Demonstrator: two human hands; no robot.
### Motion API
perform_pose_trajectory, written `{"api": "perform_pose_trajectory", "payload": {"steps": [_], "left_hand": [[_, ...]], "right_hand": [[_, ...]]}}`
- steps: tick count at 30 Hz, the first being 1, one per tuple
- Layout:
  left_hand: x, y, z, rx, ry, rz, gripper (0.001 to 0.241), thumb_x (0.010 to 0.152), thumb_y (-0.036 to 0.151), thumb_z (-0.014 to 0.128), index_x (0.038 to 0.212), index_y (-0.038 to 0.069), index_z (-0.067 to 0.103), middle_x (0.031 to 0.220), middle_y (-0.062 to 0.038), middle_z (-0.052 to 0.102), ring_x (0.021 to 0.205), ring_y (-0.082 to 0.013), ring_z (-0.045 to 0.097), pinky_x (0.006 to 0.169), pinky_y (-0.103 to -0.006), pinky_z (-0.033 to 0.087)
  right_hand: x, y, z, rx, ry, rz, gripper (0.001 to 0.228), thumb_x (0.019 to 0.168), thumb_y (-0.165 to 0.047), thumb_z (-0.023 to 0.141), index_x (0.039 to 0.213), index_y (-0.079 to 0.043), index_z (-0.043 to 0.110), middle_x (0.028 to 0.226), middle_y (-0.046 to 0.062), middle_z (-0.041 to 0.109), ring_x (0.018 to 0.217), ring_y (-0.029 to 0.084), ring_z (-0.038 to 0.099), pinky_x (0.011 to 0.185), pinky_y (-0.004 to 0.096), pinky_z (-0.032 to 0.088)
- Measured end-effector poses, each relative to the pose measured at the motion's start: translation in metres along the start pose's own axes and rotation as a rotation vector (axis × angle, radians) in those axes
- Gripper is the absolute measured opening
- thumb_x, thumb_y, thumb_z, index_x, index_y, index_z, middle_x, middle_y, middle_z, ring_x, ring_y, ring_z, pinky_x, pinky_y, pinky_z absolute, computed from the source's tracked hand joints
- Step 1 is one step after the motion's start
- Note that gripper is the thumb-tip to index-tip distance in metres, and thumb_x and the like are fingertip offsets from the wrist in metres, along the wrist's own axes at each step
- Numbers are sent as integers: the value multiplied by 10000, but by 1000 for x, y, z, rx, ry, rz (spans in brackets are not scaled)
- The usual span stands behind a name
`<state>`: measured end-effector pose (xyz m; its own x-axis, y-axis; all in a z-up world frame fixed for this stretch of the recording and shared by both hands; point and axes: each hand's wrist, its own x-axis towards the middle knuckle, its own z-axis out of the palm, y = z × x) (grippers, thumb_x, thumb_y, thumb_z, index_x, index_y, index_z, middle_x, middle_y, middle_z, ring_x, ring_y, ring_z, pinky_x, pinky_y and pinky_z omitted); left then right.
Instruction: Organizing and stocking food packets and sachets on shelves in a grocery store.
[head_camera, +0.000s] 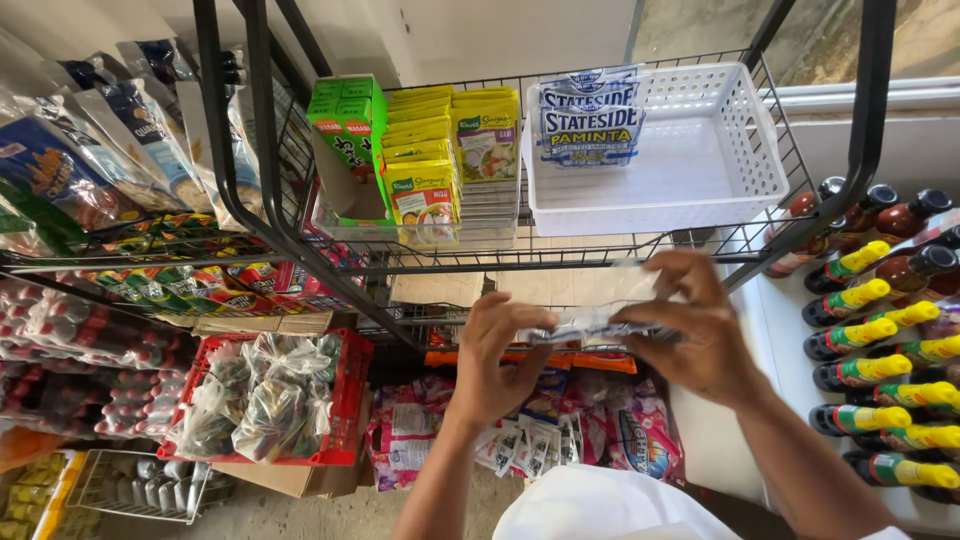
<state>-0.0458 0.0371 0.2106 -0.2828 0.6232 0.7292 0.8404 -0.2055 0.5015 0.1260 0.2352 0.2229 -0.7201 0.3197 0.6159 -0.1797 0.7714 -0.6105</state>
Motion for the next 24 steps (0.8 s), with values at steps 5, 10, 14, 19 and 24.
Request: {"api": "perform_pose_trajectory", "payload": {"steps": [5,10,14,19,24], "left_hand": [[86,4,1,-100,96,93,317,867,-50,744,1130,115,683,1082,-36,750,1004,-192,739,891,-356,582],[167,-34,29,-86,231,230,317,903,-38,763,1177,100,682,1115,-53,740,982,-203,742,905,-344,581],[185,-104,67,-271,44,-183,219,903,94,813,1093,96,705,964,-38,778,879,-216,716,811,-343,583],[188,-145,86,350,-32,-150,316,726,316,912,934,138,757,1054,-35,700,1032,-278,600,956,-476,445],[193,-159,92,670,-75,-361,325,699,335,888,925,158,736,1143,-39,548,1190,-288,458,1039,-516,391]], "right_hand": [[71,-49,-56,-483,198,-331,325,649,-193,911,953,-181,798,1349,162,564,1197,407,534,1057,464,391],[133,6,-86,-744,191,-469,301,761,-174,927,997,-95,757,1126,58,738,1191,305,670,1090,509,445],[165,80,-76,-473,-203,25,507,763,-264,918,1191,-72,726,965,162,757,796,297,722,749,407,561],[180,181,-36,-342,-332,65,530,710,-198,921,1171,-50,705,914,185,744,788,319,712,742,416,550],[182,193,-15,-440,-128,-124,521,705,-190,920,1117,-62,628,1009,206,685,894,437,685,746,471,549]]}}
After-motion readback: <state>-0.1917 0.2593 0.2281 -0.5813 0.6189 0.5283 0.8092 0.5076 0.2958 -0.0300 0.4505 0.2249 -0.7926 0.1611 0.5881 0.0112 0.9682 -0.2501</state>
